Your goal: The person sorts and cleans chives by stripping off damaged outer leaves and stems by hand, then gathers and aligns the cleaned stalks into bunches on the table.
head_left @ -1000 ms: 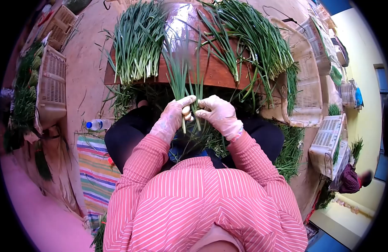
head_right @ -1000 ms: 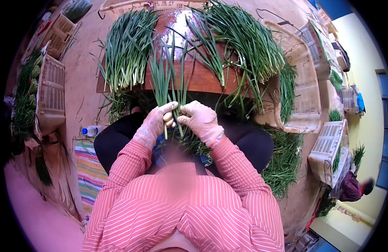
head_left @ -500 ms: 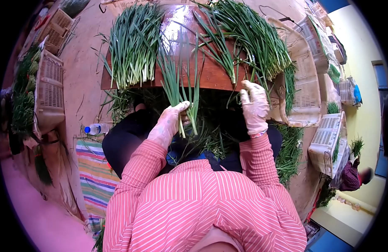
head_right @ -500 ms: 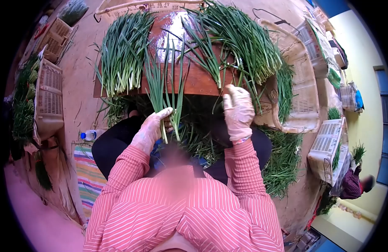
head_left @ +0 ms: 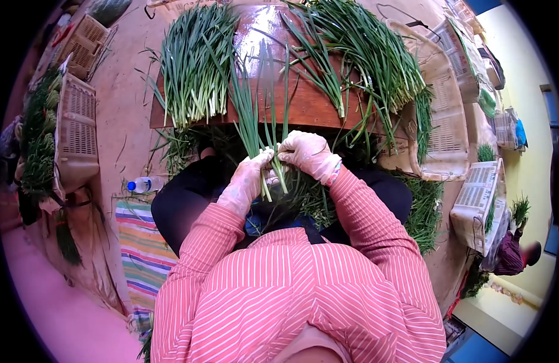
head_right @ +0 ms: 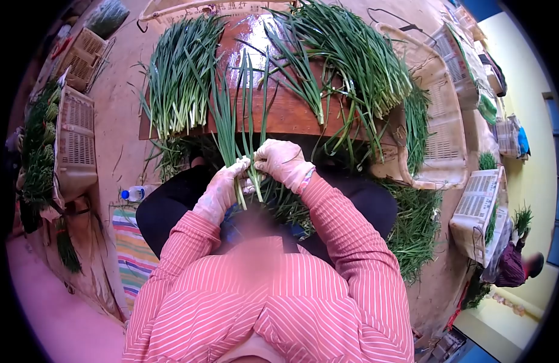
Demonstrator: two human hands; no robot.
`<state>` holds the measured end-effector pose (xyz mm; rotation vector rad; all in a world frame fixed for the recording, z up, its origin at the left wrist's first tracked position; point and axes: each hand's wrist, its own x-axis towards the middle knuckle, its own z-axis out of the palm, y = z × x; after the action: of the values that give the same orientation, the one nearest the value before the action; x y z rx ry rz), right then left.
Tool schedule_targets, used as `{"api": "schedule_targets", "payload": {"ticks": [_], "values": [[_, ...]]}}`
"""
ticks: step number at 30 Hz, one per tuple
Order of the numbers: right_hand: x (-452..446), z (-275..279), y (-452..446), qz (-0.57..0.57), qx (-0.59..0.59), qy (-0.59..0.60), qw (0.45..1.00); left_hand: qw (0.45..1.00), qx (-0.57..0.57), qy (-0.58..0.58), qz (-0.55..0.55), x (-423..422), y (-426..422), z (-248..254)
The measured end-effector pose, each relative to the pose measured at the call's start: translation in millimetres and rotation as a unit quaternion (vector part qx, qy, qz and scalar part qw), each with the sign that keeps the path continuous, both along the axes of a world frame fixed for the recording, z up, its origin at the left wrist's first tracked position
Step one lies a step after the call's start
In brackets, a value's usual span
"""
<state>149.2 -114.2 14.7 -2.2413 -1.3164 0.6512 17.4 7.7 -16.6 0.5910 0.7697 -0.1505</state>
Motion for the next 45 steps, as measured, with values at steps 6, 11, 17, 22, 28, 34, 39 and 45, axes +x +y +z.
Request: {"api": "schedule_targets", "payload": {"ticks": [6,11,17,22,28,34,39,45], "values": [[44.9,5.7,-12.3,-0.169,0.185,-0.184,0.951,1.000,-0.001,0.016,-0.024,2.5,-0.9,10.1],[101.2,36.9,-89.1,-0.324,0.009,-0.418,0.849,1.000,-0.016,0.014,-0.017,6.1,-3.0,11.5],[72.7,23.6,-65.2,-0.284,0.044,-0.355,0.890,0.994,0.029,0.075,-0.072,15.3,-10.0,31.6],[81.6,8.7,-38.5,-0.289,-0.059,-0.289,0.911,0.996,-0.011,-0.020,-0.086,14.4,-6.4,19.6],[55.6,28.6,-51.6,-0.367,0.127,-0.202,0.899,0.993,-0.068,-0.096,-0.023,14.3,-1.5,19.0],[-16.4,38.8,-47.2,-0.228,0.227,-0.225,0.920,0.991,-0.057,-0.118,-0.026,15.4,-11.7,22.4],[-57.0,23.3,-39.8,-0.193,0.221,-0.122,0.948,0.989,-0.069,-0.126,0.015,12.3,-16.5,7.8],[-36.5,27.7,-44.1,-0.271,0.119,0.185,0.937,0.997,-0.013,-0.071,0.010,11.6,-11.8,7.4]]}}
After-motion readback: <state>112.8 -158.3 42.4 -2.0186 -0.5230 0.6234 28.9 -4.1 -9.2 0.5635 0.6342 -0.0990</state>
